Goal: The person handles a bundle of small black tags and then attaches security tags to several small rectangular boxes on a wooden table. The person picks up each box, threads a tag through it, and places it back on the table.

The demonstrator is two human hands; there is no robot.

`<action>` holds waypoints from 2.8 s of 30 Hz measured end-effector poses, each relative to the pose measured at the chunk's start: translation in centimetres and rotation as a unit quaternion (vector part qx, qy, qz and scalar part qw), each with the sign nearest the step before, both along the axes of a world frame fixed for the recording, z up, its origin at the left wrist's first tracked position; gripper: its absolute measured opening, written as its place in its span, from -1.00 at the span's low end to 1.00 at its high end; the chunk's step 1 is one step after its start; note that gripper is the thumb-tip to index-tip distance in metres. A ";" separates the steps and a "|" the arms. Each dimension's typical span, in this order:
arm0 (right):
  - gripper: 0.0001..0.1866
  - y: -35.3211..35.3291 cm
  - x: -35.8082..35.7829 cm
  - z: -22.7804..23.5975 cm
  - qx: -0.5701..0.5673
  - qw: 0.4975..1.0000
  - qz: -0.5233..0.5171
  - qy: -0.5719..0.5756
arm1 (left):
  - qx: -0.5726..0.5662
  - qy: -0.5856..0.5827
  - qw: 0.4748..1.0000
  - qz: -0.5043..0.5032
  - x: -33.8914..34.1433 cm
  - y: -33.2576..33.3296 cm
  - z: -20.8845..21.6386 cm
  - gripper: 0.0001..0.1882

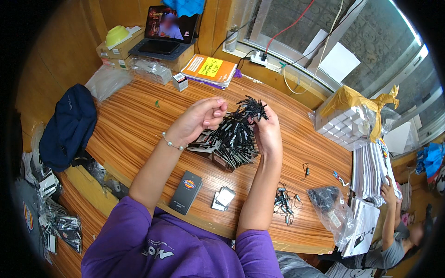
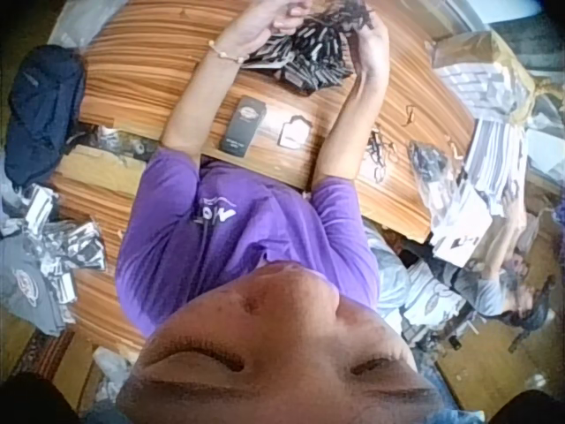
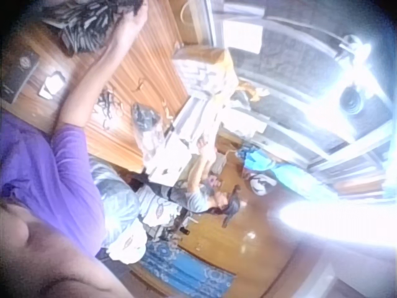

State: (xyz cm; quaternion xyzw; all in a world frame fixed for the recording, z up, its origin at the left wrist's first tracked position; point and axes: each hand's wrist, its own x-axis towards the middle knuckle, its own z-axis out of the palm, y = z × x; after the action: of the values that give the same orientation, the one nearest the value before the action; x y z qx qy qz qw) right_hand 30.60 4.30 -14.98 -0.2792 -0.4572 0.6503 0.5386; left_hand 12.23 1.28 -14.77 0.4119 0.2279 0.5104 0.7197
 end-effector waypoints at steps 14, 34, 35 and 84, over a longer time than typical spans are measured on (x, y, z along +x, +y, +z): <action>-0.94 1.0 0.8 -1.5 -0.001 0.986 0.049 0.158 | -0.056 -0.087 0.994 -0.045 0.2 0.4 -0.7 -0.78; -0.81 -2.3 -1.1 2.2 0.158 0.985 0.001 0.064 | 0.144 0.201 0.967 0.061 1.0 0.4 0.5 -0.82; -0.80 -2.4 -1.0 2.2 0.161 0.985 -0.002 0.067 | 0.114 0.184 0.974 0.070 1.0 0.3 0.8 -0.82; -0.56 0.5 4.4 1.2 0.116 0.965 -0.147 0.182 | 0.359 0.507 0.550 0.558 -15.4 -11.9 12.7 -0.69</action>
State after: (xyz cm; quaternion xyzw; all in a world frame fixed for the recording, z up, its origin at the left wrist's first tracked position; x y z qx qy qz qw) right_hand 34.95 4.82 -13.76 -0.1562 -0.3779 0.5460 0.7312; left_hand -3.16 -10.67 -2.07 0.6166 0.5367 0.5557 -0.1520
